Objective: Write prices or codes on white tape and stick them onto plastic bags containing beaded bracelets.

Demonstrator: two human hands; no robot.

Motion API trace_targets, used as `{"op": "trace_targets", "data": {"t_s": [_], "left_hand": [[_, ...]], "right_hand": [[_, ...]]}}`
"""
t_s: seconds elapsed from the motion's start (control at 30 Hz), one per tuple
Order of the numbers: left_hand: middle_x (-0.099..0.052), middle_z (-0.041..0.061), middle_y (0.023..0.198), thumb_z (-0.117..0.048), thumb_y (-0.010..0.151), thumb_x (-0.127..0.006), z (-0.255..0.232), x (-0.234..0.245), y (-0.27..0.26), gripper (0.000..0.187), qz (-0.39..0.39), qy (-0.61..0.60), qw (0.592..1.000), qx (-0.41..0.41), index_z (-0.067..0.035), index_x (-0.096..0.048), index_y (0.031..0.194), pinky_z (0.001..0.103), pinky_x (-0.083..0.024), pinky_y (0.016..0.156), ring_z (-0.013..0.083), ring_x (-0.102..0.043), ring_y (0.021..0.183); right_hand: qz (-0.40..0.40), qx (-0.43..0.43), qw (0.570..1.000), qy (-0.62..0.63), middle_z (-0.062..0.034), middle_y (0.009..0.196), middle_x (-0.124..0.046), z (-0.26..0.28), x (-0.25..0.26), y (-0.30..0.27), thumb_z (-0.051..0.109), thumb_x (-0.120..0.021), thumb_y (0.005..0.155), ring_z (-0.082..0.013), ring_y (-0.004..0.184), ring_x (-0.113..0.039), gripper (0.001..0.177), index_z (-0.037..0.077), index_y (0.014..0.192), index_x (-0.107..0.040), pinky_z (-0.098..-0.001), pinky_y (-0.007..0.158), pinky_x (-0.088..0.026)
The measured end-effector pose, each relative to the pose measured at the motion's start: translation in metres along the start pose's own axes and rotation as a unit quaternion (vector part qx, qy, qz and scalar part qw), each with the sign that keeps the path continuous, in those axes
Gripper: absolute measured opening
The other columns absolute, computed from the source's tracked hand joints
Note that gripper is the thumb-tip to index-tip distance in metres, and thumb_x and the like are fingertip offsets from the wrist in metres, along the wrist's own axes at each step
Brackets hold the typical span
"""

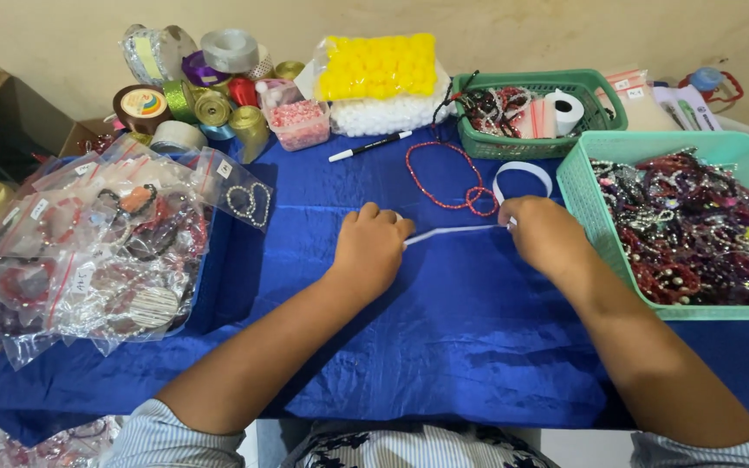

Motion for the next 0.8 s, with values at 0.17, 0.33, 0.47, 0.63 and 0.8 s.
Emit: {"op": "trace_targets", "data": {"t_s": [0.17, 0.33, 0.47, 0.63, 0.8], "left_hand": [[-0.073, 0.008, 0.097, -0.013, 0.081, -0.064, 0.003, 0.0, 0.0, 0.02, 0.004, -0.012, 1.0, -0.004, -0.017, -0.075, 0.097, 0.044, -0.052, 0.078, 0.0301, -0.066, 0.094], [-0.072, 0.01, 0.099, -0.011, 0.082, -0.062, 0.015, 0.011, 0.0, 0.027, -0.042, -0.043, 0.998, -0.01, -0.014, -0.075, 0.105, 0.044, -0.053, 0.08, 0.0301, -0.068, 0.094], [-0.072, 0.01, 0.1, -0.009, 0.082, -0.061, 0.032, 0.027, 0.004, 0.028, -0.041, -0.019, 0.999, 0.029, -0.015, -0.075, 0.106, 0.045, -0.053, 0.079, 0.0314, -0.067, 0.096], [-0.071, 0.009, 0.097, -0.012, 0.086, -0.062, 0.059, 0.045, 0.009, 0.02, -0.082, 0.022, 0.992, 0.09, -0.017, -0.075, 0.101, 0.047, -0.052, 0.08, 0.0311, -0.067, 0.095], [-0.07, 0.007, 0.092, -0.011, 0.077, -0.066, 0.082, 0.044, 0.018, 0.018, -0.123, 0.121, 0.976, 0.136, -0.015, -0.072, 0.094, 0.044, -0.052, 0.077, 0.0293, -0.066, 0.094]], "right_hand": [[-0.026, 0.046, 0.998, 0.041, -0.0213, 0.097, -0.073, 0.014, 0.004, 0.0, 0.007, -0.065, 0.088, -0.0407, 0.094, -0.07, 0.014, 0.006, 0.097, -0.076, -0.0486, 0.085, -0.055], [-0.059, 0.087, 0.993, 0.054, -0.0211, 0.099, -0.073, 0.034, 0.004, 0.009, 0.005, -0.063, 0.088, -0.0416, 0.092, -0.069, 0.015, 0.004, 0.096, -0.075, -0.05, 0.083, -0.054], [-0.093, 0.141, 0.984, 0.054, -0.0196, 0.096, -0.074, 0.057, 0.007, 0.022, 0.004, -0.062, 0.087, -0.0398, 0.093, -0.07, 0.015, 0.004, 0.093, -0.075, -0.0482, 0.083, -0.055], [-0.106, 0.156, 0.982, 0.034, -0.0174, 0.092, -0.073, 0.098, 0.011, 0.046, 0.006, -0.06, 0.085, -0.0389, 0.09, -0.069, 0.016, 0.006, 0.092, -0.075, -0.049, 0.075, -0.055], [-0.196, 0.286, 0.936, 0.066, -0.0177, 0.091, -0.069, 0.12, -0.016, 0.088, 0.007, -0.058, 0.087, -0.0389, 0.093, -0.067, 0.016, 0.004, 0.096, -0.071, -0.0498, 0.079, -0.053]]}}
Point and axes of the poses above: each hand's wrist, its own y-axis towards the middle knuckle, its own x-axis out of the back of the hand, z = x × y, the point moved 1 cm from there along y, towards the middle knuckle
